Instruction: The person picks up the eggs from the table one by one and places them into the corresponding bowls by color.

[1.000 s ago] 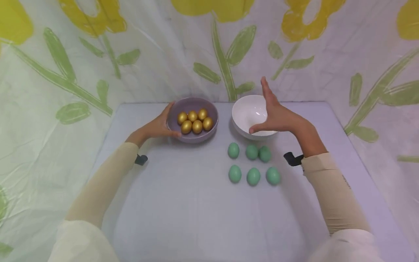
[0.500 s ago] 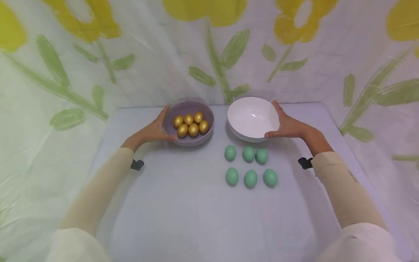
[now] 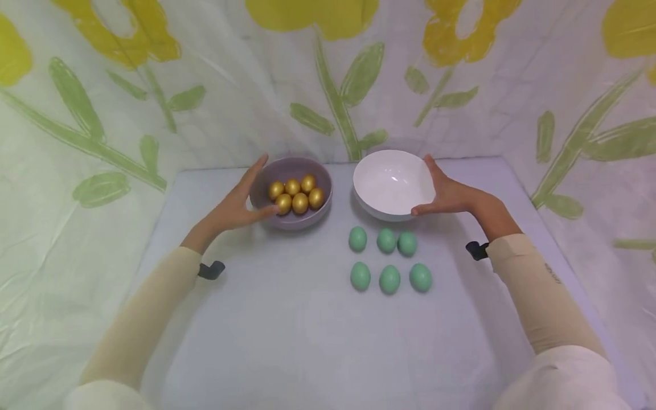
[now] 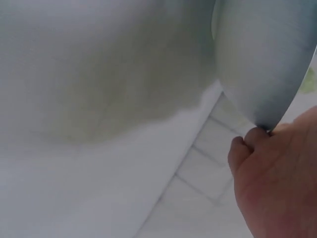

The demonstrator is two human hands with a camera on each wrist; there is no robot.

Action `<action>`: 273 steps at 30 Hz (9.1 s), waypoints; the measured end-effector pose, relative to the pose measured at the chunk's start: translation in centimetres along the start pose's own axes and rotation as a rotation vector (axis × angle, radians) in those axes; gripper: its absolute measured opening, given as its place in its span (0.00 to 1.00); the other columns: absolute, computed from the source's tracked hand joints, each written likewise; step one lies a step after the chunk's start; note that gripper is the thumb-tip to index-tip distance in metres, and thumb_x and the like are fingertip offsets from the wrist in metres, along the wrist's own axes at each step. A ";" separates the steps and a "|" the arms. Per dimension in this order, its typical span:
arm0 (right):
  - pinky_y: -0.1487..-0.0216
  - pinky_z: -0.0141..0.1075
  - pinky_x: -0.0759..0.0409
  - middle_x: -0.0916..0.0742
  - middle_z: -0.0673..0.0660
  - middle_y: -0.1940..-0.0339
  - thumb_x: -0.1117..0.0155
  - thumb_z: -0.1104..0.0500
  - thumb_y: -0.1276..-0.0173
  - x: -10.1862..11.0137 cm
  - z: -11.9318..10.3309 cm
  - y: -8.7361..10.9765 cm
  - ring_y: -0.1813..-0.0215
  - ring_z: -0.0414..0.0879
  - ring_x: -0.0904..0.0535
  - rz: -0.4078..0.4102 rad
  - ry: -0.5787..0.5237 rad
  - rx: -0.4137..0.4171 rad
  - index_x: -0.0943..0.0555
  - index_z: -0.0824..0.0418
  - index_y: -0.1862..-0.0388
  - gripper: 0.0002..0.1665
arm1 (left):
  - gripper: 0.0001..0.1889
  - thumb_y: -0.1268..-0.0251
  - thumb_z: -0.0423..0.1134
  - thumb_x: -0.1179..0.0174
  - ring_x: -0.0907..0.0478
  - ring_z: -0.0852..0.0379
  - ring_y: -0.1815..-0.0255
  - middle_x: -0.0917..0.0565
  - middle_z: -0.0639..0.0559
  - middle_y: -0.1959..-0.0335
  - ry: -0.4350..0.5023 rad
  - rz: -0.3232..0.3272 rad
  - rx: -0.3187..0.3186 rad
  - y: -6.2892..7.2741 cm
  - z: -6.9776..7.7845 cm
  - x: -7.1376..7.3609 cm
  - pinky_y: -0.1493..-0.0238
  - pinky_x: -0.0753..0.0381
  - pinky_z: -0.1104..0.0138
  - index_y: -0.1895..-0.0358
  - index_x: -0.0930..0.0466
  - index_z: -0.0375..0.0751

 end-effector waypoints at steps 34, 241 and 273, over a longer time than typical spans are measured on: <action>0.20 0.68 0.50 0.61 0.67 0.13 0.15 0.49 0.42 -2.3 1.7 -0.9 0.15 0.67 0.56 0.012 -0.191 -0.031 0.81 0.50 0.15 0.88 | 0.37 0.33 0.50 0.24 0.22 0.51 0.31 0.18 0.46 0.31 -0.162 -0.171 0.037 -2.8 6.3 -18.3 0.28 0.26 0.59 0.26 0.26 0.38; 0.18 0.64 0.51 0.62 0.59 0.12 0.18 0.40 0.39 -2.0 0.5 -0.4 0.14 0.59 0.59 -0.066 -0.186 -0.093 0.84 0.41 0.17 0.86 | 0.38 0.23 0.61 0.39 0.18 0.48 0.35 0.23 0.47 0.26 -0.150 -0.172 -0.277 -15.0 14.6 -15.0 0.34 0.21 0.63 0.22 0.29 0.38; 0.18 0.63 0.51 0.58 0.65 0.12 0.17 0.38 0.41 -1.8 1.1 -0.6 0.14 0.62 0.56 -0.038 -0.167 -0.104 0.82 0.43 0.16 0.86 | 0.35 0.32 0.49 0.26 0.23 0.63 0.31 0.18 0.52 0.31 -0.067 -0.358 -0.282 0.1 13.1 -24.4 0.29 0.29 0.73 0.26 0.25 0.39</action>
Point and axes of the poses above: each hand's wrist, its own y-axis away from the middle knuckle, its own x-axis out of the back of the hand, z = x × y, the point moved 5 cm from there along -y, towards the middle knuckle
